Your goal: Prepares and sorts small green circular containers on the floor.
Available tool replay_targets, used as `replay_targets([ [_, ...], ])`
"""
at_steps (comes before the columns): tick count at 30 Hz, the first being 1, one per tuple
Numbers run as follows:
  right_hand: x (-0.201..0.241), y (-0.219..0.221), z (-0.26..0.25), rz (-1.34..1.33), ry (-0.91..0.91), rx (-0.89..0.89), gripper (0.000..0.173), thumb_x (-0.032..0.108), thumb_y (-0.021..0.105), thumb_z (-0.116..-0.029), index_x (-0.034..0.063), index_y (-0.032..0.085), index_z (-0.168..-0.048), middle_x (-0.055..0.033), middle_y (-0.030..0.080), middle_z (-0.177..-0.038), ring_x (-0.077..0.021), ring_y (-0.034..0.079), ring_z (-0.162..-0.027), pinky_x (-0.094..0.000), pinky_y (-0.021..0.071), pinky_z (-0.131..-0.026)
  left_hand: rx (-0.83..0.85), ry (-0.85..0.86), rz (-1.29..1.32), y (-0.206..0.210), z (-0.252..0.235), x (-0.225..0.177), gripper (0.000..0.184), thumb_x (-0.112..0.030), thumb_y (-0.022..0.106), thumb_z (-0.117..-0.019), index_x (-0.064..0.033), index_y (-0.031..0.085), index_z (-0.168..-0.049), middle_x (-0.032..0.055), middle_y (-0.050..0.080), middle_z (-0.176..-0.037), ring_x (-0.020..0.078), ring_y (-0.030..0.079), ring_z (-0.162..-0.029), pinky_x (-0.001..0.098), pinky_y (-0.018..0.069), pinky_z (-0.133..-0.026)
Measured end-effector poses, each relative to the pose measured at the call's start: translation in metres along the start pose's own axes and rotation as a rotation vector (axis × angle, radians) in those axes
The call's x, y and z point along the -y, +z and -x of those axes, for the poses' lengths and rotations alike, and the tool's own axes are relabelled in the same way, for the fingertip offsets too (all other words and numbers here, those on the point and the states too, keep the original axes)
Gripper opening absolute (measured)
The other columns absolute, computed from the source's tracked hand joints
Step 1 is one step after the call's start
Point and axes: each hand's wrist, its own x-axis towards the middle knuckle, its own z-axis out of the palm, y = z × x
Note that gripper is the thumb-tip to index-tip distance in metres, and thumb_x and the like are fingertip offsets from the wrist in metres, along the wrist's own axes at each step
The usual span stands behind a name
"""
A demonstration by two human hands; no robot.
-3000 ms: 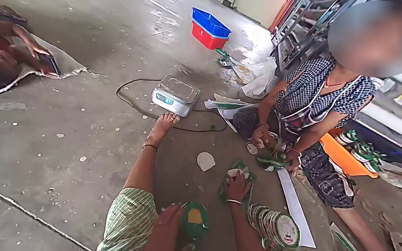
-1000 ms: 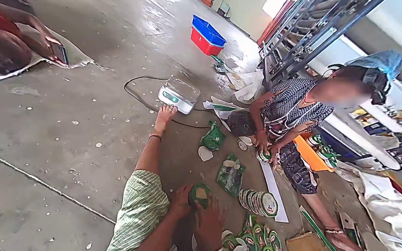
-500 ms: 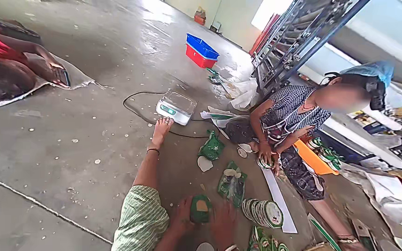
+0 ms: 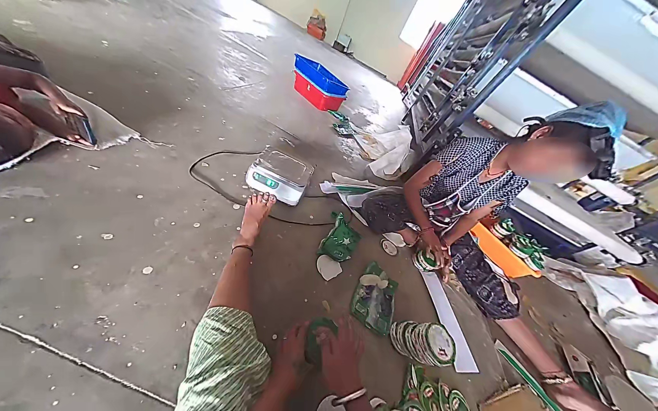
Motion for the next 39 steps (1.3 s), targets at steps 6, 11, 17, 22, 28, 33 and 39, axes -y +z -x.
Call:
replay_targets([
  [6, -0.02, -0.011, 0.009, 0.278, -0.021, 0.026, 0.039, 0.02, 0.059, -0.095, 0.0203, 0.071, -0.133, -0.0221, 0.035, -0.163, -0.046, 0.016, -0.155, -0.0746, 0.0006, -0.118, 0.095, -0.046, -0.005, -0.007, -0.003, -0.005, 0.106, -0.033, 0.091, -0.0737, -0.0146, 0.032, -0.16, 0.0232, 0.037, -0.16, 0.0441, 0.033, -0.148, 0.061, 0.0314, -0.118],
  [11, -0.025, -0.024, 0.022, 0.232, -0.045, -0.275, 0.032, 0.006, 0.072, -0.0819, 0.0038, 0.076, -0.114, -0.0326, 0.05, -0.148, -0.0575, 0.037, -0.142, -0.0822, 0.0175, -0.109, 0.055, -0.019, -0.022, -0.005, -0.003, -0.003, 0.108, -0.041, 0.092, -0.0712, -0.014, 0.035, -0.159, 0.0238, 0.04, -0.158, 0.0432, 0.036, -0.147, 0.061, 0.03, -0.118],
  [17, -0.025, 0.01, 0.062, 0.325, -0.042, -0.042, 0.064, -0.007, 0.069, -0.079, 0.0052, 0.061, -0.142, -0.0268, 0.043, -0.157, -0.0507, 0.032, -0.149, -0.0786, 0.0166, -0.113, 0.069, -0.003, -0.111, -0.004, -0.006, -0.006, 0.108, -0.052, 0.09, -0.0688, -0.019, 0.039, -0.158, 0.017, 0.034, -0.163, 0.0406, 0.028, -0.152, 0.0643, 0.0233, -0.119],
  [22, -0.032, -0.005, 0.045, 0.128, 0.042, -0.182, 0.05, -0.003, 0.068, -0.082, 0.0106, 0.071, -0.13, -0.0331, 0.044, -0.153, -0.0579, 0.031, -0.146, -0.0819, 0.0164, -0.111, 0.069, -0.013, -0.13, -0.007, -0.006, -0.006, 0.107, -0.058, 0.084, -0.0722, -0.0195, 0.036, -0.16, 0.0163, 0.032, -0.165, 0.0416, 0.026, -0.153, 0.064, 0.0213, -0.121],
  [28, -0.017, 0.018, 0.073, 0.1, 0.112, 0.093, 0.075, -0.006, 0.065, -0.0827, 0.0075, 0.046, -0.154, -0.0322, 0.029, -0.162, -0.0569, 0.02, -0.15, -0.0787, 0.0128, -0.114, 0.088, -0.035, -0.107, -0.008, -0.006, -0.007, 0.108, -0.049, 0.09, -0.0703, -0.0164, 0.037, -0.159, 0.0174, 0.033, -0.164, 0.0413, 0.026, -0.152, 0.0628, 0.0215, -0.12],
  [33, -0.027, 0.031, 0.083, 0.057, -0.028, -0.13, 0.074, -0.014, 0.062, -0.0742, 0.0172, 0.064, -0.141, -0.0382, 0.037, -0.154, -0.0676, 0.028, -0.141, -0.0846, 0.0209, -0.105, 0.028, -0.001, -0.099, 0.0, -0.008, 0.002, 0.097, -0.047, 0.084, -0.0757, -0.0196, 0.04, -0.158, 0.0153, 0.038, -0.162, 0.0419, 0.03, -0.151, 0.065, 0.0224, -0.12],
  [39, -0.036, 0.018, 0.053, 0.187, 0.129, -0.038, 0.079, -0.01, 0.064, -0.0814, 0.0257, 0.053, -0.151, -0.0349, 0.024, -0.162, -0.0625, 0.017, -0.148, -0.0818, 0.013, -0.112, 0.033, -0.016, -0.073, -0.006, -0.011, -0.003, 0.099, -0.044, 0.089, -0.0736, -0.0186, 0.041, -0.157, 0.0184, 0.037, -0.162, 0.0431, 0.03, -0.15, 0.0643, 0.0234, -0.119],
])
